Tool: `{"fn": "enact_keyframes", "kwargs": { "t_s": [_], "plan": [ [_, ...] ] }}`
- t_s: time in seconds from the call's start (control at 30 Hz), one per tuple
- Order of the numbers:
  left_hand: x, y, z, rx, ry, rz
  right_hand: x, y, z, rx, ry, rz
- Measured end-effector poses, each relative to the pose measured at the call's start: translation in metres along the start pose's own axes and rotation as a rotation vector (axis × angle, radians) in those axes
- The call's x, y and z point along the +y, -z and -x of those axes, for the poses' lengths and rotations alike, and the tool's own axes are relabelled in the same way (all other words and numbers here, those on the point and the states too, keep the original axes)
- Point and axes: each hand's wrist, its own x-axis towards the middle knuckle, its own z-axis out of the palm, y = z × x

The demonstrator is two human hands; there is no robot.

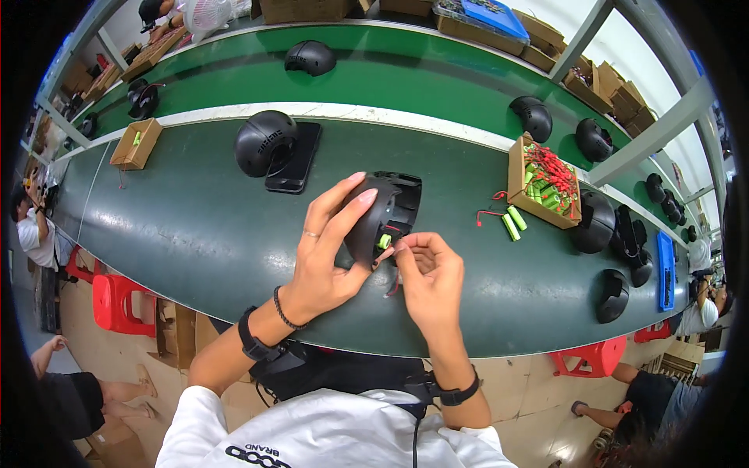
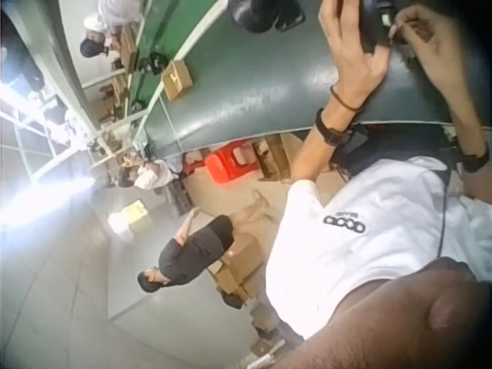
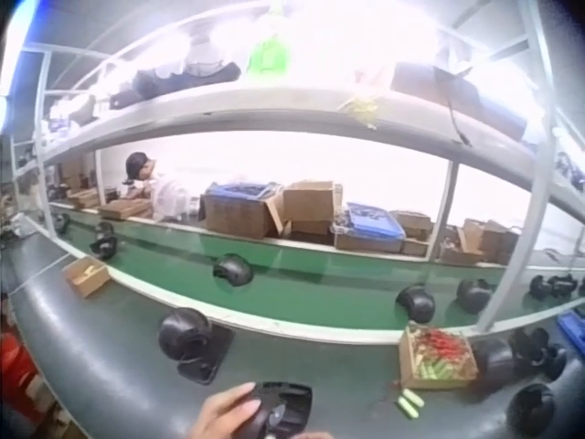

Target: Assembling portable fans by installing batteries and fan components into plastic housings on a factory production line.

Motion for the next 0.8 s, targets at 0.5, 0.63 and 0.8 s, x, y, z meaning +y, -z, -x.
{"fn": "enact_keyframes", "kwargs": {
  "t_s": [0.5, 0.63, 0.8],
  "plan": [
    [0.021, -0.024, 0.001, 0.404, 1.09, 0.965, -0.032, -0.004, 0.028, -0.3, 0.51, 0.391],
    [-0.014, 0.007, -0.016, 0.174, 0.889, 0.692, -0.119, 0.091, -0.07, -0.607, 0.155, 0.534],
    [-0.037, 0.018, -0.068, -0.426, 0.805, 0.298, -0.075, 0.233, -0.337, 0.276, 0.093, 1.198]
  ]
}}
